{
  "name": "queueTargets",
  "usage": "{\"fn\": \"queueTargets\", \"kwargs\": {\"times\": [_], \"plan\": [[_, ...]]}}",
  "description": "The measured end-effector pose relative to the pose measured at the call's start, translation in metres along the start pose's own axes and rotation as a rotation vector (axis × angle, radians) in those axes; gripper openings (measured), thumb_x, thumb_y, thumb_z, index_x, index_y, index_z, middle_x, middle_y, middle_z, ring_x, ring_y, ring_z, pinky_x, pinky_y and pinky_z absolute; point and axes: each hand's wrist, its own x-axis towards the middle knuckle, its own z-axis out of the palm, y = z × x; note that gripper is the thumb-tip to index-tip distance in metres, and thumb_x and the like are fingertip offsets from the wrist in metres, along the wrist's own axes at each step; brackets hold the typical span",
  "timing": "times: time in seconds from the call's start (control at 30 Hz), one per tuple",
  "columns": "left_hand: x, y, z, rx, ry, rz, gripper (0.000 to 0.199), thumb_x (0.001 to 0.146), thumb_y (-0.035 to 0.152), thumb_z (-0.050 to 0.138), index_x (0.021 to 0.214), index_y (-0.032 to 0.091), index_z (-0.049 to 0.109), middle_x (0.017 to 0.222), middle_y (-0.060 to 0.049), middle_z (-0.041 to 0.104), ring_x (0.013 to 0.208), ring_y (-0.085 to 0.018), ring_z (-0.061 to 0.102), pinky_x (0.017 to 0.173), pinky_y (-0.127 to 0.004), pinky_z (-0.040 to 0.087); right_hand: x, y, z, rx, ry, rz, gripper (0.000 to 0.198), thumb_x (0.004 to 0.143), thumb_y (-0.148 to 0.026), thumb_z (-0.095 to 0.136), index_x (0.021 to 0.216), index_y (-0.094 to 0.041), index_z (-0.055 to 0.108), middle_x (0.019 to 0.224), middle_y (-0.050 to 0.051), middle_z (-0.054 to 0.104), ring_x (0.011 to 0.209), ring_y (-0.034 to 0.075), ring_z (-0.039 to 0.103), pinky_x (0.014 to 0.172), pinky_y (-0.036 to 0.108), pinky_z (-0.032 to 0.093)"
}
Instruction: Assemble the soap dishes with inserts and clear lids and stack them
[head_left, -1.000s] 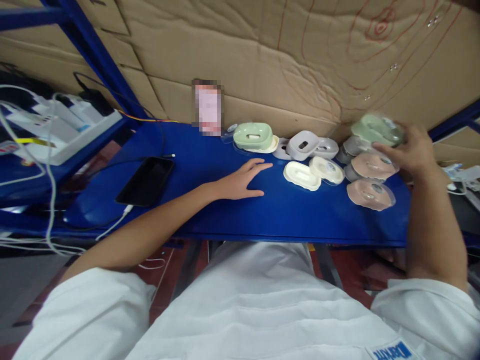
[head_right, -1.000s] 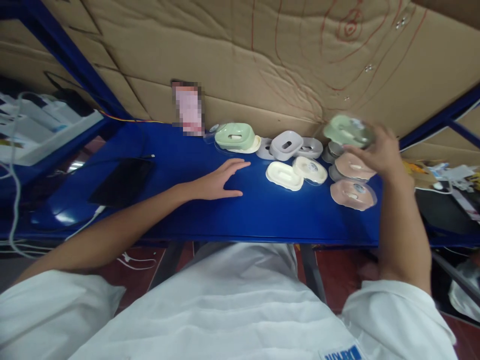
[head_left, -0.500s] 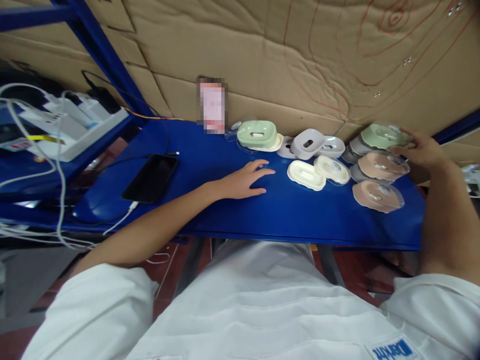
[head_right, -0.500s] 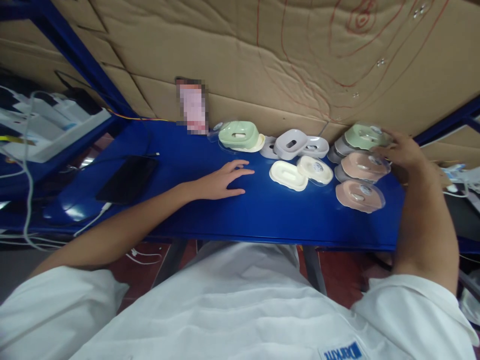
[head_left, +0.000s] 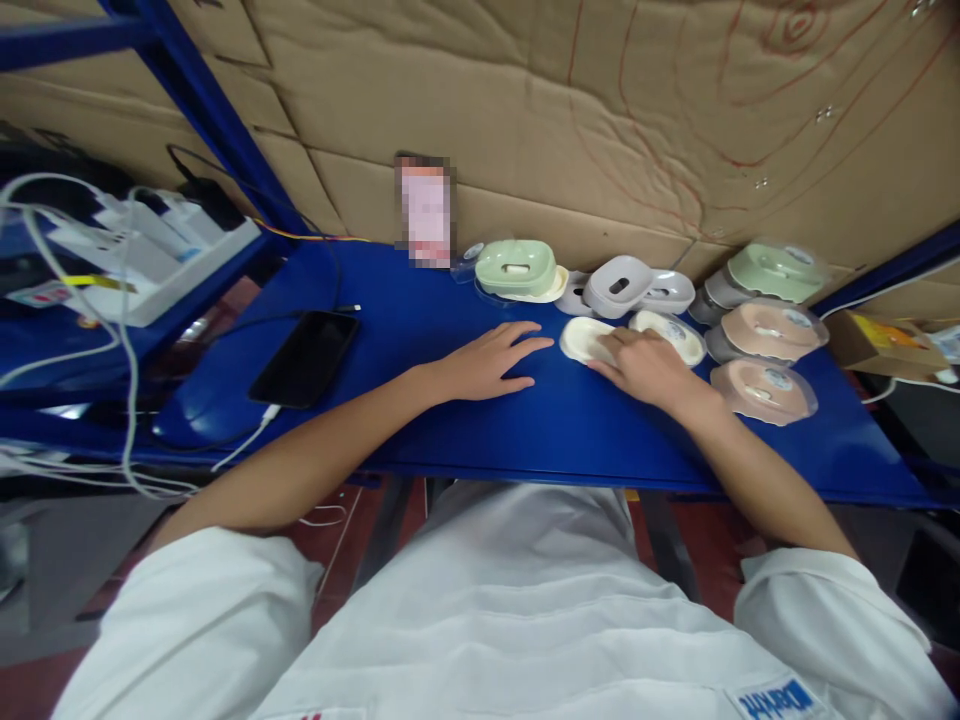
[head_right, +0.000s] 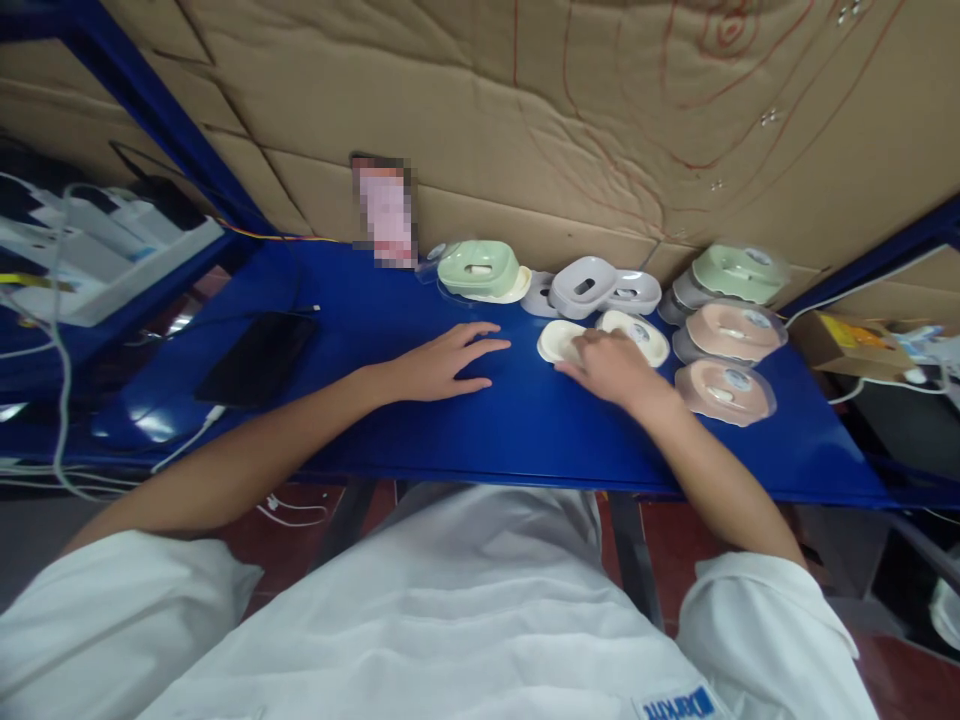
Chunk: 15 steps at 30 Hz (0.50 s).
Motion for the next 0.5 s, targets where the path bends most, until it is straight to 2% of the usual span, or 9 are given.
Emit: {"fn": "queueTargets", "kwargs": {"times": [0.07, 0.13, 0.2, 0.27, 0.37, 0.43, 0.5], "plan": [[0.000, 0.000, 0.001, 0.024, 0.026, 0.032, 0.065, 0.106, 0.041, 0.061, 0.166, 0.026, 0.044, 0.173, -0.017, 0.039, 0.158, -0.037, 0.041, 0.131, -0.056, 0.036, 0.011, -0.025, 0.002, 0.071, 0.046, -0.104, 0.053, 0.112, -0.054, 0.044, 0.145, -0.020, 0.068, 0.135, 0.017, 0.076, 0.124, 0.034, 0.071, 0.107, 0.051, 0.052], [0.000, 0.000, 0.002, 0.051, 0.033, 0.068, 0.059, 0.107, 0.040, 0.060, 0.163, 0.024, 0.050, 0.171, -0.017, 0.043, 0.158, -0.036, 0.042, 0.130, -0.054, 0.036, 0.020, -0.029, -0.001, 0.112, 0.154, -0.131, 0.050, 0.114, -0.042, 0.038, 0.154, -0.024, 0.060, 0.144, 0.014, 0.072, 0.133, 0.033, 0.067, 0.112, 0.051, 0.050], [0.001, 0.001, 0.001, 0.080, 0.012, 0.075, 0.053, 0.107, 0.041, 0.058, 0.157, 0.022, 0.057, 0.166, -0.017, 0.051, 0.153, -0.035, 0.047, 0.128, -0.053, 0.038, 0.026, -0.018, -0.002, 0.078, 0.269, -0.053, 0.051, 0.113, -0.032, 0.036, 0.159, -0.023, 0.054, 0.154, 0.014, 0.065, 0.143, 0.033, 0.060, 0.119, 0.056, 0.043], [0.002, 0.001, -0.001, 0.107, -0.028, 0.041, 0.051, 0.107, 0.044, 0.059, 0.153, 0.022, 0.062, 0.158, -0.015, 0.060, 0.145, -0.035, 0.056, 0.123, -0.052, 0.042, 0.029, 0.002, 0.004, 0.013, 0.322, 0.069, 0.052, 0.110, -0.026, 0.040, 0.159, -0.020, 0.054, 0.159, 0.016, 0.061, 0.150, 0.036, 0.053, 0.124, 0.062, 0.035], [0.001, 0.001, -0.008, 0.111, -0.076, -0.012, 0.052, 0.103, 0.047, 0.063, 0.150, 0.025, 0.064, 0.151, -0.011, 0.065, 0.135, -0.033, 0.062, 0.120, -0.049, 0.044, 0.028, 0.028, 0.019, -0.016, 0.299, 0.174, 0.047, 0.108, -0.027, 0.045, 0.151, -0.017, 0.061, 0.150, 0.018, 0.067, 0.143, 0.038, 0.058, 0.124, 0.066, 0.032], [0.001, 0.001, -0.013, 0.073, -0.079, -0.033, 0.059, 0.100, 0.045, 0.067, 0.156, 0.027, 0.059, 0.154, -0.010, 0.063, 0.138, -0.033, 0.062, 0.122, -0.048, 0.044, 0.024, 0.035, 0.026, 0.003, 0.305, 0.146, 0.044, 0.110, -0.035, 0.049, 0.147, -0.018, 0.064, 0.142, 0.017, 0.071, 0.134, 0.037, 0.063, 0.123, 0.065, 0.032], [0.000, 0.001, -0.016, 0.010, -0.045, -0.043, 0.076, 0.097, 0.042, 0.071, 0.167, 0.029, 0.044, 0.162, -0.010, 0.055, 0.146, -0.033, 0.057, 0.125, -0.047, 0.043, 0.018, 0.029, 0.030, 0.029, 0.342, 0.063, 0.047, 0.110, -0.046, 0.053, 0.149, -0.022, 0.063, 0.138, 0.014, 0.073, 0.130, 0.035, 0.064, 0.124, 0.063, 0.032]]}}
